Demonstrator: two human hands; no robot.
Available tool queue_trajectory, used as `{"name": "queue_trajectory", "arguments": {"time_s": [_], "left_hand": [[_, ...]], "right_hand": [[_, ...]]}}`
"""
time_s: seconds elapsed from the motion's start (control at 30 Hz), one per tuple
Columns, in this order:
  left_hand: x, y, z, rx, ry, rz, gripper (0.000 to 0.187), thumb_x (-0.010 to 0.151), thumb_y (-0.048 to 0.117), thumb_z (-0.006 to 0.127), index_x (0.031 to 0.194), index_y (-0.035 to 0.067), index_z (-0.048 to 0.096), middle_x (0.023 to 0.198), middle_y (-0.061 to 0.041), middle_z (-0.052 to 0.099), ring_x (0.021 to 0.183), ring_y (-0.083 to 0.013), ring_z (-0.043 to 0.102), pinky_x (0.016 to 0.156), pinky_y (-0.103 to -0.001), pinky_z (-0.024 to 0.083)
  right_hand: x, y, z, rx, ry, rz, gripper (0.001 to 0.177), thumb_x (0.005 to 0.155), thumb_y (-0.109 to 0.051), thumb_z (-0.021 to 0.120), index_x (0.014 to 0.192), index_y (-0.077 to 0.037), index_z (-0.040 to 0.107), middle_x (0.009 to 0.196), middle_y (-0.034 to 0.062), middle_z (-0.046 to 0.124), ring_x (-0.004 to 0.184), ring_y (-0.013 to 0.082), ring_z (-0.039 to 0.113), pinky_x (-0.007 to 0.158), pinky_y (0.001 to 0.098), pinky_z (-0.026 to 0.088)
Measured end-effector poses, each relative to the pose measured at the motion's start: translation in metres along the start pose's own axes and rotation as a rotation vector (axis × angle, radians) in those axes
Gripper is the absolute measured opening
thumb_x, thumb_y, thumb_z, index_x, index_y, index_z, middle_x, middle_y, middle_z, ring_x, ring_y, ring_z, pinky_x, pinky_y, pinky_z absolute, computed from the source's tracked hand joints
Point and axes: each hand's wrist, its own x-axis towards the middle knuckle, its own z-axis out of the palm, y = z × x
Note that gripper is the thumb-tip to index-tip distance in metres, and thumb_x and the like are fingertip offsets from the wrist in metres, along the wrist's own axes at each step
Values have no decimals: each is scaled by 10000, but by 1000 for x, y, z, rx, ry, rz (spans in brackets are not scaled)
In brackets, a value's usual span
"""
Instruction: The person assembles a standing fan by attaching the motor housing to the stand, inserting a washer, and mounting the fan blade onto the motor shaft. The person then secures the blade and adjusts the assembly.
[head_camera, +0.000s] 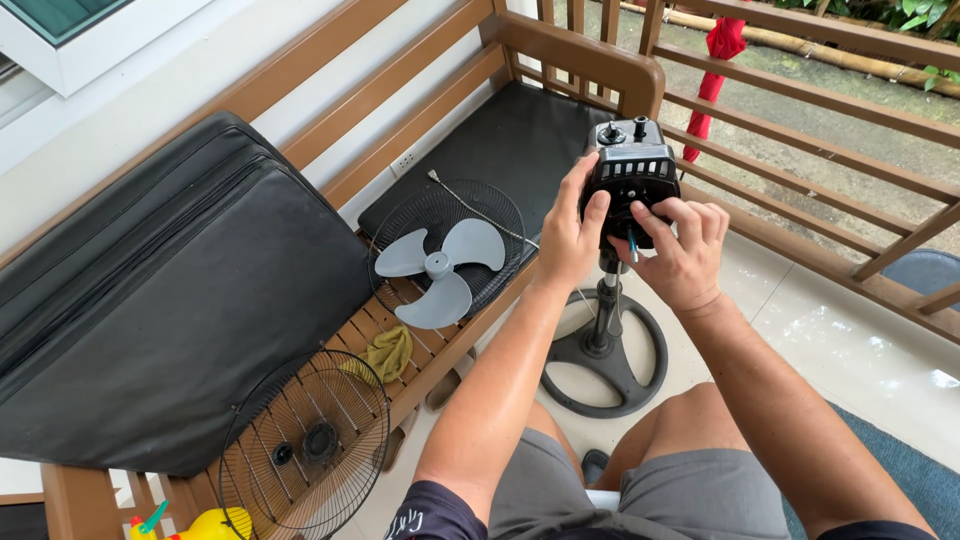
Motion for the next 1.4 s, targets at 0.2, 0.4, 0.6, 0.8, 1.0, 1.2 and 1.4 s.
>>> {"name": "queue_trajectory", "arguments": {"time_s": [0.2,0.4,0.6,0.8,1.0,1.2,1.4], "left_hand": [[0,-2,2,-23,6,-52,448,1076,215,604,1482,76,476,1384,-193,655,1322,-341,653,1065,-394,553],[-1,2,-5,-26,-35,-34,439,1088,199,587,1491,81,458,1407,-199,634,1323,-322,644,1070,-389,554],[-4,7,-1,-8,-16,-66,420,1082,185,589,1480,103,483,1379,-179,663,1301,-334,673,1044,-397,575],[-5,9,1,92,24,-31,413,1071,166,592,1469,118,493,1401,-166,647,1279,-370,668,1019,-415,588],[-5,9,2,113,64,-33,410,1069,155,598,1467,121,504,1403,-175,648,1269,-391,663,1015,-426,586],[-6,4,3,118,46,-22,425,1058,152,620,1466,134,503,1421,-174,632,1281,-385,658,1006,-419,599],[-9,6,3,126,44,-40,423,1059,157,630,1466,139,515,1420,-162,644,1294,-369,660,1021,-417,602]], "right_hand": [[3,10,-2,77,-170,-107,593,760,-133,894,1321,-118,703,1230,58,565,1123,272,561,989,389,489],[32,19,-29,97,-378,-233,622,748,-120,852,1348,-120,686,1296,49,581,1175,262,573,1031,394,493],[8,6,-24,171,-257,-56,803,739,-221,926,1430,-63,550,1327,113,556,1220,320,537,1049,447,471],[-21,-6,12,139,-17,169,839,664,-255,992,1337,-78,524,1251,159,502,1187,392,486,1059,524,422],[-27,-14,27,153,2,231,643,750,-120,929,1316,-123,624,1286,123,504,1242,365,483,1122,510,425],[-17,-13,5,173,-83,150,665,710,-100,875,1344,-151,681,1288,141,462,1231,378,452,1138,525,405],[-29,-15,22,151,-6,209,773,803,-159,942,1467,-79,554,1262,139,465,1203,387,478,1113,538,422]]}}
